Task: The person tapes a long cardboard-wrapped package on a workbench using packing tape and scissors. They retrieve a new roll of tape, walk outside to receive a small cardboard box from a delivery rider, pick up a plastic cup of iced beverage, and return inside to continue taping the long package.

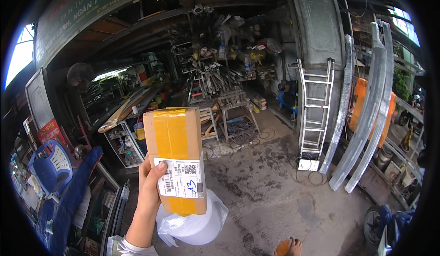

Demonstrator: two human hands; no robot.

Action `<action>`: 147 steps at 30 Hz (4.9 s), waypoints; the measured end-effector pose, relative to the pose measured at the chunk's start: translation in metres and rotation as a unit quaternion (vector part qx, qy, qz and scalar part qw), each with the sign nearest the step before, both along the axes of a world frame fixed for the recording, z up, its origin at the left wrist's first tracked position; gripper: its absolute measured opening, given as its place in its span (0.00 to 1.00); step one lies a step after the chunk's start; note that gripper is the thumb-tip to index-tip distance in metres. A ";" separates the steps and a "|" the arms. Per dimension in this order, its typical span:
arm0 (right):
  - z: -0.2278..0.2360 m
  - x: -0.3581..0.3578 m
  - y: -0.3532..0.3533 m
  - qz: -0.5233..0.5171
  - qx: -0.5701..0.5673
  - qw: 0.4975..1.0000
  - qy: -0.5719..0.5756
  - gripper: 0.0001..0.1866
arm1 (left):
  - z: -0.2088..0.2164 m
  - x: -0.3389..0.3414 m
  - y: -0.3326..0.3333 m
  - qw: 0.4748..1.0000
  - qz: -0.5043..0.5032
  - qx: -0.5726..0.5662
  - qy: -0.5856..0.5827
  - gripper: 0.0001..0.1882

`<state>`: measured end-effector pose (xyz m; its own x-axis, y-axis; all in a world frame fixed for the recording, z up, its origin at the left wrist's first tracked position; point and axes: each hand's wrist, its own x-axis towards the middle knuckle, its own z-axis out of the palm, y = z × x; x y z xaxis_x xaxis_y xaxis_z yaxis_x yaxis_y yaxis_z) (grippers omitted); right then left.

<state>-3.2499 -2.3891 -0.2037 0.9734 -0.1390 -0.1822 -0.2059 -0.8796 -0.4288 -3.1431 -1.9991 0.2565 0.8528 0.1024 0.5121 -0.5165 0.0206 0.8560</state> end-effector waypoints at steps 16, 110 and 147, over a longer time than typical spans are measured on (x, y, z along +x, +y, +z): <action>0.006 -0.003 0.005 -0.007 0.017 1.000 -0.012 0.74 | -0.002 -0.018 0.004 0.977 -0.012 -0.215 -0.003 0.30; -0.055 0.004 -0.036 -0.130 -0.001 0.991 -0.036 0.69 | -0.154 0.080 0.004 0.979 -0.010 -0.181 -0.094 0.17; -0.056 0.758 0.100 0.057 -0.089 0.994 0.008 0.68 | -0.267 0.563 0.161 0.828 0.252 -0.497 -0.063 0.30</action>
